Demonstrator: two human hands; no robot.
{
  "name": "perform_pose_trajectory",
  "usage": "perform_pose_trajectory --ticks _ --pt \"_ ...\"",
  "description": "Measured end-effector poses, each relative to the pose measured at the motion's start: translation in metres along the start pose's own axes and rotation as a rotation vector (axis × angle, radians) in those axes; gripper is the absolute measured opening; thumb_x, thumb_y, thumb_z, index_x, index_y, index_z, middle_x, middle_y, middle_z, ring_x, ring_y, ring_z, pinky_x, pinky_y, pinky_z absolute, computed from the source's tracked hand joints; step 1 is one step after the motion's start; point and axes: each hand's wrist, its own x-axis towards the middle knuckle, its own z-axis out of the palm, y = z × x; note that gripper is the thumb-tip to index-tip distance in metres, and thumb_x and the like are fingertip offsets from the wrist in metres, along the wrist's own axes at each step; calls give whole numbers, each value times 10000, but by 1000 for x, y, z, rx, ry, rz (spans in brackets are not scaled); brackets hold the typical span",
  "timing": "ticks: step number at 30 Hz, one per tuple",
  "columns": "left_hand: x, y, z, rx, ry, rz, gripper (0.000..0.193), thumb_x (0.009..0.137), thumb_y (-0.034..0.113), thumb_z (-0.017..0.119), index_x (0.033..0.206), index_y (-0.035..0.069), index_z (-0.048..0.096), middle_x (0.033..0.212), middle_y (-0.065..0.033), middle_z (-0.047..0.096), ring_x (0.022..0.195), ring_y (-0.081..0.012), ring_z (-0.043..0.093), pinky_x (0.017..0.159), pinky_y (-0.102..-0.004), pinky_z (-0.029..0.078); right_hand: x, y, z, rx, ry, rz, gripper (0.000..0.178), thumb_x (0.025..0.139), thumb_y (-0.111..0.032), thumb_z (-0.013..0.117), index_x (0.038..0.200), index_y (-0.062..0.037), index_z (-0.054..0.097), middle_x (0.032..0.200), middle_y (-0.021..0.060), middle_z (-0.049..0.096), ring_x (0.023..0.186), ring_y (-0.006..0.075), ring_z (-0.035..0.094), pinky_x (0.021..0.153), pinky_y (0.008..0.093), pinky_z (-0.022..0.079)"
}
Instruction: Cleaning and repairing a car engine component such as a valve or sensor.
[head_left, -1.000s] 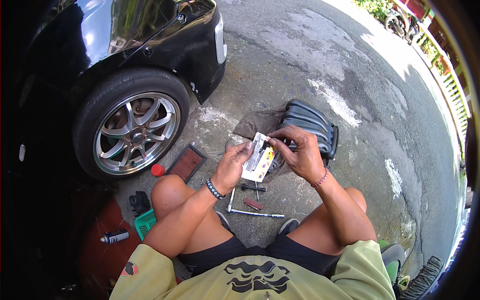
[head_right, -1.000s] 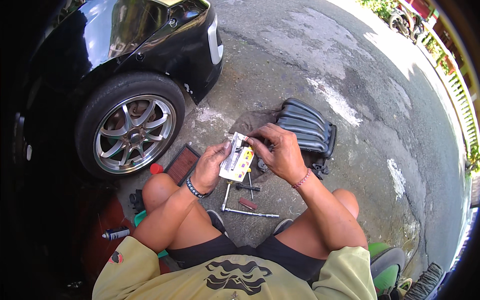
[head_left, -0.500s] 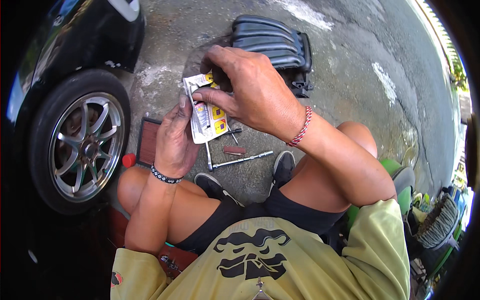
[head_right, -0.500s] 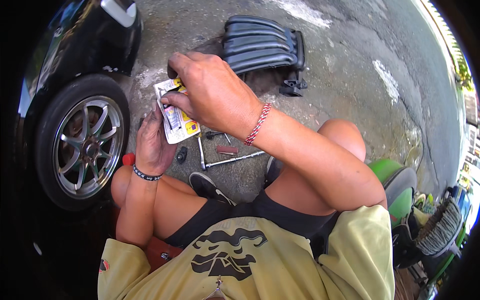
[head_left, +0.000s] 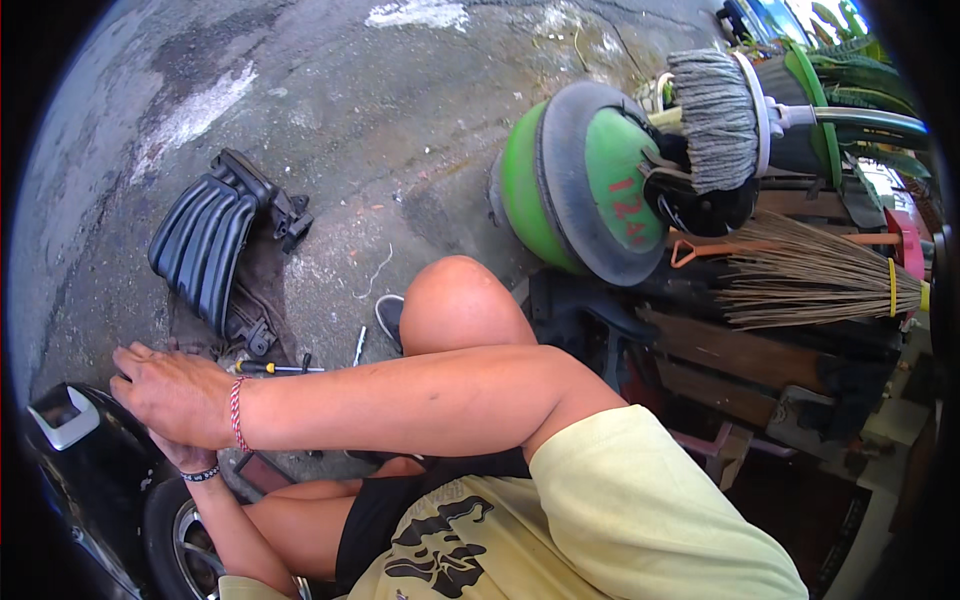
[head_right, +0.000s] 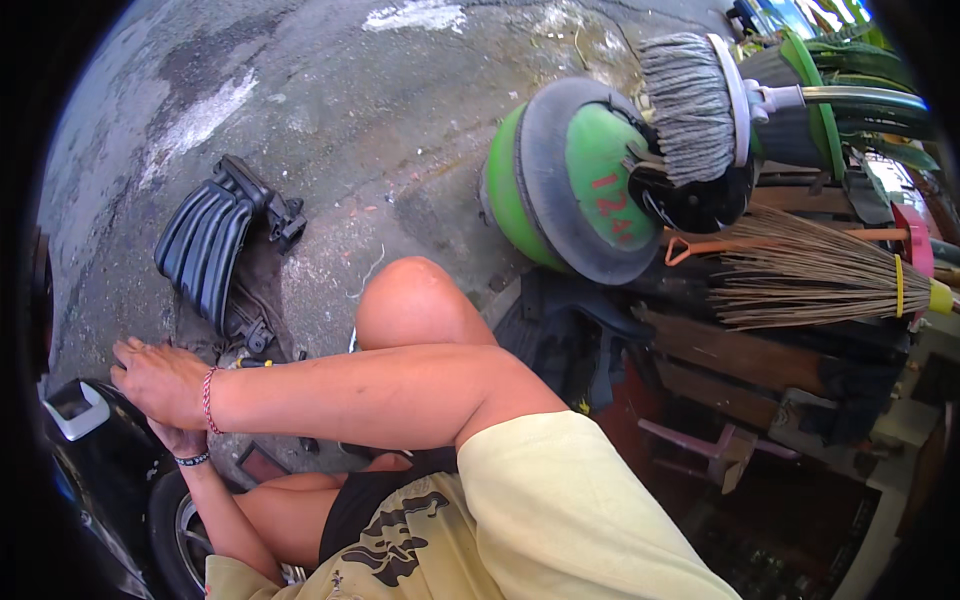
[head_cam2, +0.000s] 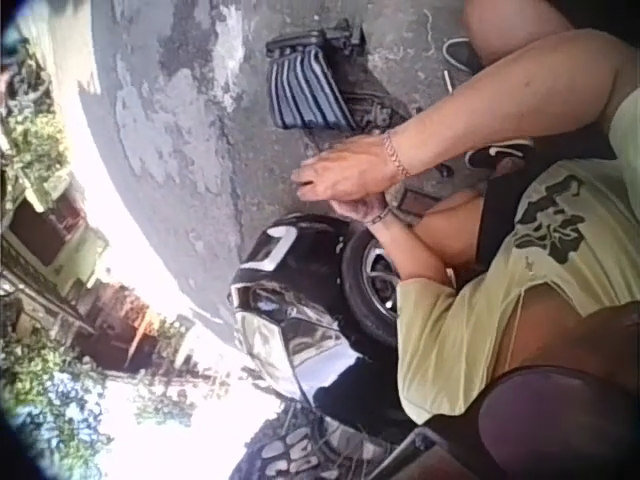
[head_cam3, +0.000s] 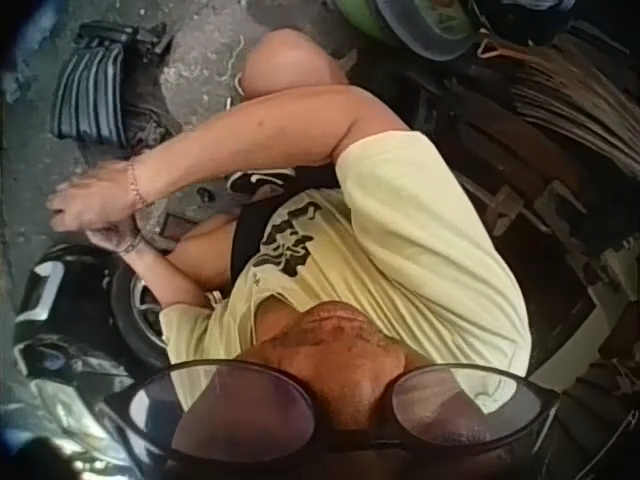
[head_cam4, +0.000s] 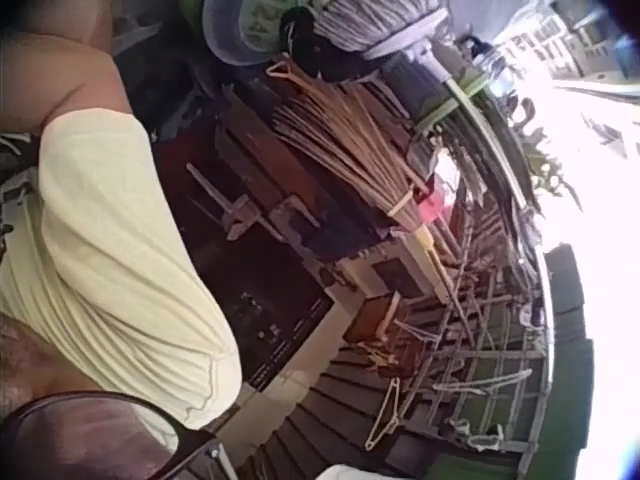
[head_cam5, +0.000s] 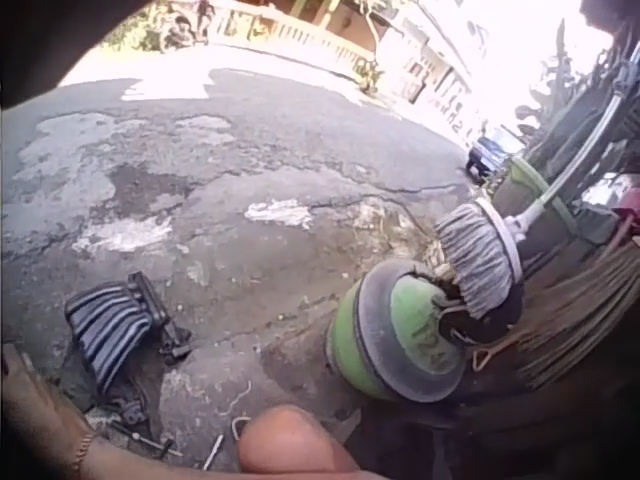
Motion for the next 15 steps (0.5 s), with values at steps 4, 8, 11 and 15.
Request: perform_pose_trajectory --ticks 4,8,11,15 --pt "16 37 49 61 339 -111 528 1037 405 364 1433 57 379 1436 -120 454 1332 -258 436 1131 -419 327 4 -15 -12 186 285 49 160 818 -85 555 933 26 545 1033 190 531 978 376 599 797 432 530" --pt "-1 62 98 199 420 -103 490 1011 389 488 1379 66 461 1320 -93 557 1213 -214 538 1050 -401 411 -12 -33 -21 360 252 338 171 801 -26 603 952 24 539 982 192 518 906 403 593 767 430 515" --pt "-35 59 138 507 673 -268 410 993 310 545 1307 47 514 1181 -82 630 1063 -195 617 944 -364 481 -46 -71 -26 429 376 361 196 769 -10 644 953 21 585 915 183 544 861 390 596 733 437 508" --pt "-103 65 239 243 736 -438 321 976 249 560 1226 47 569 1080 -73 670 966 -210 652 885 -359 503 -102 -141 -60 437 256 566 148 737 -48 696 865 3 643 819 167 594 820 365 607 732 432 498"
